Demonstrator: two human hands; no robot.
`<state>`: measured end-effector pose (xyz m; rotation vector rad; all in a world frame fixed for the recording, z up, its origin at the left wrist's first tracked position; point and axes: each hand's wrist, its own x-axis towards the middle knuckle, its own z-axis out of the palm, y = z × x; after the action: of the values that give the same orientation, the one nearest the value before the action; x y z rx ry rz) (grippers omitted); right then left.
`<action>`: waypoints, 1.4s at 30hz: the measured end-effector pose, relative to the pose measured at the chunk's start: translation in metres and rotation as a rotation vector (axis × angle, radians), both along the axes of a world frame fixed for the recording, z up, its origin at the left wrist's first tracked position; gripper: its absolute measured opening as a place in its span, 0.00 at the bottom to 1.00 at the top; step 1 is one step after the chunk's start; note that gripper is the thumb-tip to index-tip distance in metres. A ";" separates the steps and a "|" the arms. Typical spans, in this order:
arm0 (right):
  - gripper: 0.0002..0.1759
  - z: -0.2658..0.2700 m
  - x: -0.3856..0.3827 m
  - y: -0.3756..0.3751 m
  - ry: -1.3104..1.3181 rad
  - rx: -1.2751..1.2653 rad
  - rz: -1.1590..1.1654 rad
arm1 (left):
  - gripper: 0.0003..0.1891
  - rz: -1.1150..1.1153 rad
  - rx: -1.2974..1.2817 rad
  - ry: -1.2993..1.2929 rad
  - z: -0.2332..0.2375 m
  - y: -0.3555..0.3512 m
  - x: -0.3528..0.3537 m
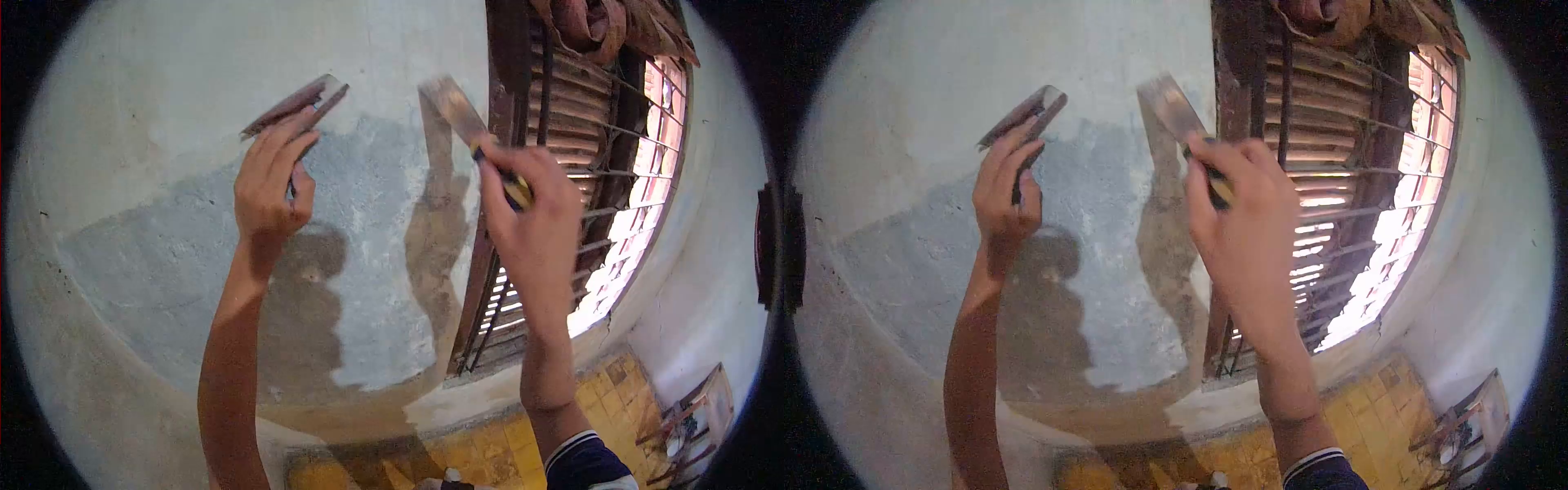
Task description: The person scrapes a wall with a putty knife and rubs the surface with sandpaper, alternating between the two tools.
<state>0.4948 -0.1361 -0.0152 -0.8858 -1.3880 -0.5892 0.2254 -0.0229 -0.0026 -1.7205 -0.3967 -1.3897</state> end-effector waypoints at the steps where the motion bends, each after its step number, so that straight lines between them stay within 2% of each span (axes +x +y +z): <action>1: 0.11 0.001 0.000 0.009 -0.013 0.027 -0.009 | 0.20 0.006 -0.017 -0.003 -0.002 -0.001 0.002; 5: 0.09 0.007 0.002 -0.011 -0.001 -0.008 -0.032 | 0.20 0.037 -0.037 -0.014 -0.004 -0.001 0.000; 12: 0.09 0.011 0.006 -0.001 0.002 -0.003 0.005 | 0.20 0.027 -0.033 -0.003 -0.002 0.002 -0.002; 17: 0.09 0.007 0.008 -0.032 0.062 -0.047 0.003 | 0.19 0.015 -0.026 -0.001 -0.001 0.002 -0.002; 18: 0.10 0.007 0.010 -0.017 0.002 -0.023 -0.068 | 0.19 0.008 -0.031 0.008 0.000 0.002 -0.003; 25: 0.09 0.007 0.020 -0.023 0.031 -0.062 0.011 | 0.19 0.047 -0.022 0.002 -0.003 0.000 -0.002; 28: 0.09 0.005 0.023 -0.017 0.009 0.020 -0.028 | 0.21 -0.010 -0.070 0.002 -0.002 -0.001 -0.002; 32: 0.09 0.009 0.021 -0.015 0.032 -0.071 -0.038 | 0.21 0.004 -0.065 -0.007 -0.001 0.000 -0.001; 35: 0.09 0.005 0.024 -0.022 0.076 -0.066 0.012 | 0.21 -0.008 -0.066 0.005 -0.003 0.000 -0.002; 42: 0.10 0.009 0.024 -0.007 0.053 -0.016 -0.062 | 0.21 0.011 -0.049 0.010 -0.002 0.000 -0.001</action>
<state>0.5183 -0.1435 -0.0060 -0.9540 -1.3226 -0.5986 0.2244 -0.0229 -0.0047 -1.7620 -0.4374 -1.3727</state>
